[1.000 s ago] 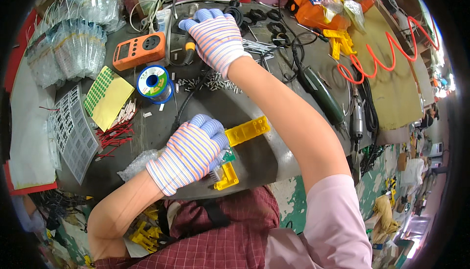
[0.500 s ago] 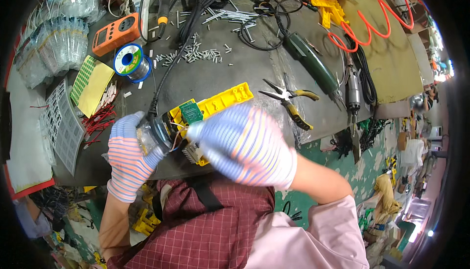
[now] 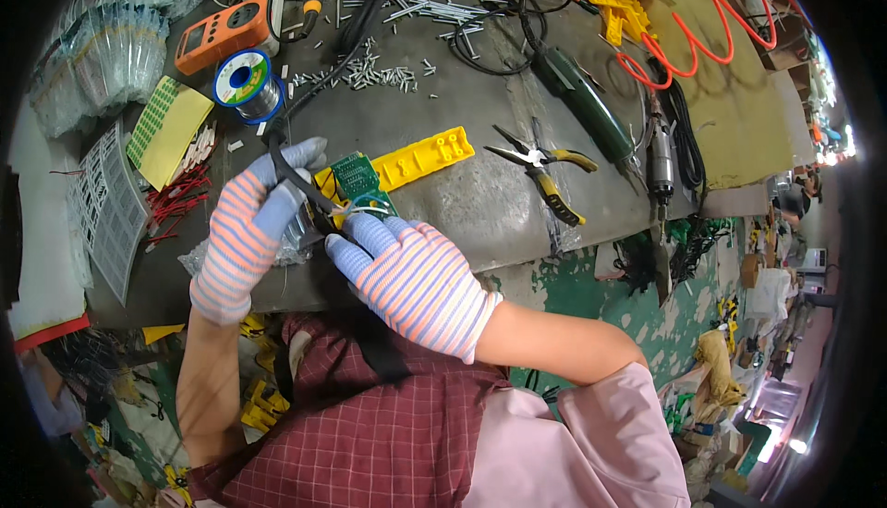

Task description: Assembling electronic tools by placing internal components into yellow plastic housings, soldering connections, and securing cases with screws.

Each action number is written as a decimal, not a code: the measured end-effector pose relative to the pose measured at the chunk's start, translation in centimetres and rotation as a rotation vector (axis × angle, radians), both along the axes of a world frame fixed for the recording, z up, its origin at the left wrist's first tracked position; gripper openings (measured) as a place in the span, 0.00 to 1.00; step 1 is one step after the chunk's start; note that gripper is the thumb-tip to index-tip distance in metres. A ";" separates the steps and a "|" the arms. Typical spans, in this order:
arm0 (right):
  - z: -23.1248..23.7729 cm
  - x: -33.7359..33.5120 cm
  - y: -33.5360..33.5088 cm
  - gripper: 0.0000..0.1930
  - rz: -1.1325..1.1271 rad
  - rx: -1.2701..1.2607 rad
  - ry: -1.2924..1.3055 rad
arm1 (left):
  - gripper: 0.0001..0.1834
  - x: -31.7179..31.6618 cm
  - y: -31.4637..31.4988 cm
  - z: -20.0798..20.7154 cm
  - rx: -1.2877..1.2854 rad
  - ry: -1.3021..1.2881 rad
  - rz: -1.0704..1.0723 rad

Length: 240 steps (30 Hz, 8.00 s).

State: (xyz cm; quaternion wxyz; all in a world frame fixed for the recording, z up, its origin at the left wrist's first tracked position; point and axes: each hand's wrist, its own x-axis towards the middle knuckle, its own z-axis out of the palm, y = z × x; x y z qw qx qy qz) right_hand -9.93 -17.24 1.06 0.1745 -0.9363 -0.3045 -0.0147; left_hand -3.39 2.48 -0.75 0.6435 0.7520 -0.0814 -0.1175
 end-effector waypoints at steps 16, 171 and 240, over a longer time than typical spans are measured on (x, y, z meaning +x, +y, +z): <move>1.1 0.7 -1.1 0.25 0.003 0.084 0.157 | 0.27 1.7 -0.7 -2.0 0.493 -0.299 -0.083; 1.7 17.6 1.4 0.29 -0.381 0.094 0.315 | 0.26 -1.6 -0.4 -0.3 0.961 -0.654 -0.375; -3.3 3.4 -3.4 0.36 -0.458 2.011 1.012 | 0.39 -3.7 -5.1 -3.0 -1.338 1.212 -0.229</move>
